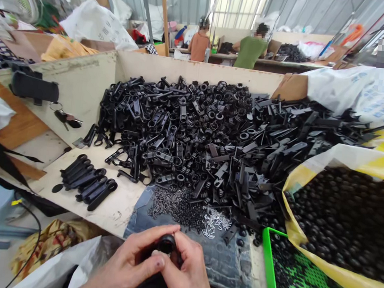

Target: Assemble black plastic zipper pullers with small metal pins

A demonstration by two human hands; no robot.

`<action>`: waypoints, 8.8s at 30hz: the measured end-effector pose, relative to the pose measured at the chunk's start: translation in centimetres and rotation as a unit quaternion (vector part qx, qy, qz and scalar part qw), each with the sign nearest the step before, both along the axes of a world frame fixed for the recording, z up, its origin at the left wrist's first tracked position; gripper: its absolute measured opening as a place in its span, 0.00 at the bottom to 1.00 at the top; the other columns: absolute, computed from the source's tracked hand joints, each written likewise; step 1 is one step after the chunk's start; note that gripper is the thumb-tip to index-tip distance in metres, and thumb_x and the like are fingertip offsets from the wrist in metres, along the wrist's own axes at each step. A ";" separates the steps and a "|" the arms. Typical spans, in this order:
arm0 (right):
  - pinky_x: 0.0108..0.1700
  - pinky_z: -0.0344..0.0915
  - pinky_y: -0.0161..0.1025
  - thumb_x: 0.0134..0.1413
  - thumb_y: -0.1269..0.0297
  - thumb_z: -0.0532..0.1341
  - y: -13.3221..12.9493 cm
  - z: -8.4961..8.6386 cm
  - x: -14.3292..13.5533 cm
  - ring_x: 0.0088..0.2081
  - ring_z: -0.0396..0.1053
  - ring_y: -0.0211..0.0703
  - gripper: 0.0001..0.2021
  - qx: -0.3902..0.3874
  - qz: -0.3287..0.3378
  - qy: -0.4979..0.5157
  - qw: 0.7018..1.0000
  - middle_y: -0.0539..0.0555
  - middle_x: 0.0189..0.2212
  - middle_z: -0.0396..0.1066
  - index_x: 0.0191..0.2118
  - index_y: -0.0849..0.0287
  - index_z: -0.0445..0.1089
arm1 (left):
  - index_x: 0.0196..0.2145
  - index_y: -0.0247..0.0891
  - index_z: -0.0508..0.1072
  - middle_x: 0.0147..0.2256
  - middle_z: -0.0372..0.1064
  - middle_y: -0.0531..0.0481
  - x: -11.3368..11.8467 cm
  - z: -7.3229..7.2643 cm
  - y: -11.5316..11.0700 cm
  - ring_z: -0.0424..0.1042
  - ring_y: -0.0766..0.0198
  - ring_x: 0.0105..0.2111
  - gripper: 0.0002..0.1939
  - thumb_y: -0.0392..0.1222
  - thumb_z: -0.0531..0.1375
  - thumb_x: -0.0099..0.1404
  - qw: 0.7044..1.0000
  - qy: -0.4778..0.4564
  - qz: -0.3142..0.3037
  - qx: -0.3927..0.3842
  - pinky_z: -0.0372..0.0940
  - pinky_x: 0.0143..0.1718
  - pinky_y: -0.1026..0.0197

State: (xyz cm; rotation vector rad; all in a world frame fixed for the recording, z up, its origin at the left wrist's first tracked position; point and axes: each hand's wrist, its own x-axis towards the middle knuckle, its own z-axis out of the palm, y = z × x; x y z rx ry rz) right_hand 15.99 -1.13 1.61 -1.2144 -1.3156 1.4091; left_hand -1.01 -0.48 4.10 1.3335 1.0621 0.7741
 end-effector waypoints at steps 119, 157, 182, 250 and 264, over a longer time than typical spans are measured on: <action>0.36 0.75 0.39 0.60 0.43 0.66 -1.7 -2.8 2.7 0.31 0.75 0.45 0.23 -0.041 0.018 -0.027 0.999 0.53 0.28 0.76 0.52 0.54 0.81 | 0.57 0.40 0.74 0.43 0.80 0.40 -0.2 -2.2 -1.5 0.77 0.52 0.42 0.18 0.44 0.51 0.76 0.980 0.128 -0.139 0.061 0.67 0.47 0.56; 0.39 0.69 0.37 0.71 0.55 0.57 0.7 -2.2 4.3 0.35 0.74 0.44 0.14 0.128 -0.024 -0.258 0.957 0.52 0.33 0.74 0.40 0.54 0.78 | 0.39 0.43 0.75 0.34 0.74 0.50 -1.0 -2.3 0.2 0.71 0.58 0.36 0.05 0.45 0.63 0.66 0.986 0.123 0.089 -0.069 0.60 0.37 0.61; 0.36 0.68 0.34 0.73 0.61 0.56 1.9 -3.0 3.1 0.33 0.73 0.41 0.13 0.183 -0.049 -0.235 0.953 0.51 0.31 0.73 0.40 0.55 0.77 | 0.36 0.41 0.75 0.31 0.78 0.50 -0.1 -5.4 4.2 0.75 0.58 0.32 0.08 0.36 0.56 0.69 0.911 0.336 -0.006 0.239 0.63 0.37 0.59; 0.23 0.66 0.30 0.65 0.69 0.62 1.5 -1.3 4.2 0.22 0.69 0.36 0.05 0.338 -0.025 -0.248 0.907 0.49 0.26 0.70 0.42 0.57 0.76 | 0.40 0.37 0.71 0.25 0.70 0.54 2.1 -1.3 0.3 0.61 0.70 0.22 0.16 0.37 0.65 0.53 0.897 -0.215 0.049 -0.382 0.52 0.27 0.65; 0.26 0.68 0.33 0.72 0.67 0.54 2.3 -0.9 3.5 0.24 0.74 0.38 0.13 0.425 0.067 -0.358 0.829 0.52 0.27 0.74 0.42 0.59 0.76 | 0.37 0.42 0.66 0.28 0.64 0.58 2.2 -1.9 0.0 0.63 0.66 0.28 0.08 0.33 0.58 0.60 0.967 -0.076 0.046 -0.238 0.60 0.36 0.62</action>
